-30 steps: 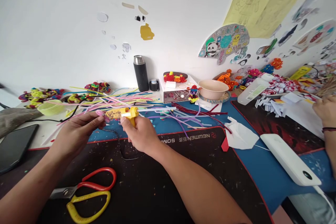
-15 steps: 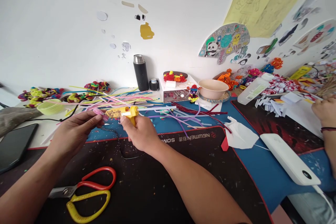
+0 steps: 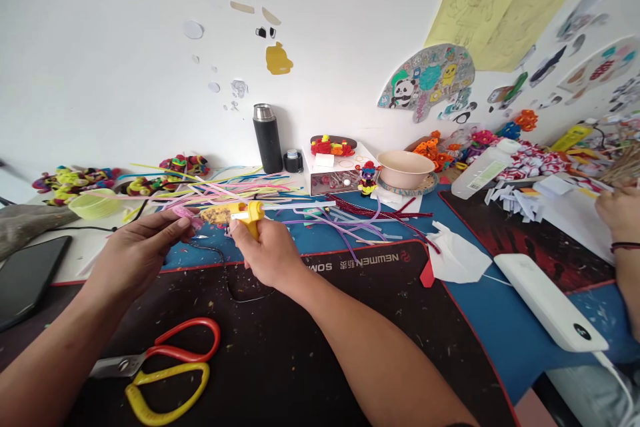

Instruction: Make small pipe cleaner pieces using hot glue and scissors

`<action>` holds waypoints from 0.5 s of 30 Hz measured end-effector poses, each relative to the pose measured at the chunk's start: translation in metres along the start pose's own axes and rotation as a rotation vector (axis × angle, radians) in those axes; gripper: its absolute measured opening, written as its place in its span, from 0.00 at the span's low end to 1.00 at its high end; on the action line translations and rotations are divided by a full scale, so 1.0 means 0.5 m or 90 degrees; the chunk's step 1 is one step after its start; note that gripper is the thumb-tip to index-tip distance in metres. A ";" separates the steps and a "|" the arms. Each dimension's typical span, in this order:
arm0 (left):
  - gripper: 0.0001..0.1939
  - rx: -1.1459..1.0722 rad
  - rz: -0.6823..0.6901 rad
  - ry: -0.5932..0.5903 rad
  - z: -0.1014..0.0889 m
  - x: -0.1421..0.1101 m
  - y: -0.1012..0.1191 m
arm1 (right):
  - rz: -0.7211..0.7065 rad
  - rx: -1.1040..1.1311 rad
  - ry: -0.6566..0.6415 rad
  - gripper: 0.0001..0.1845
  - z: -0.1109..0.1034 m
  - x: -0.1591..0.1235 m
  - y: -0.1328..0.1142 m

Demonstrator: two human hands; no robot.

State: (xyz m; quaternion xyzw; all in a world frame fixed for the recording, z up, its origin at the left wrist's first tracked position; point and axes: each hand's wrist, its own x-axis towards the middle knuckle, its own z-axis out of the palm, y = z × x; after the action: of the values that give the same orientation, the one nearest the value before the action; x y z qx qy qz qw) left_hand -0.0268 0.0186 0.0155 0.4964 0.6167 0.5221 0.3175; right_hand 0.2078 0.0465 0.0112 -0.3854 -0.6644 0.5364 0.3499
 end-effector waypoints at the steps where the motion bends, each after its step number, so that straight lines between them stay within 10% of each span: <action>1: 0.21 -0.013 -0.009 -0.004 -0.001 0.000 0.000 | 0.001 -0.001 0.000 0.31 0.000 0.000 0.000; 15: 0.20 -0.046 -0.010 -0.005 -0.002 -0.001 -0.001 | 0.009 -0.024 -0.004 0.33 0.000 0.001 0.004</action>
State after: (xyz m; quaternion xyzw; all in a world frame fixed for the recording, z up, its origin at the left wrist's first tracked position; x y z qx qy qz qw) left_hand -0.0277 0.0177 0.0153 0.4822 0.6000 0.5394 0.3415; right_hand 0.2080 0.0472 0.0091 -0.3951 -0.6728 0.5273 0.3365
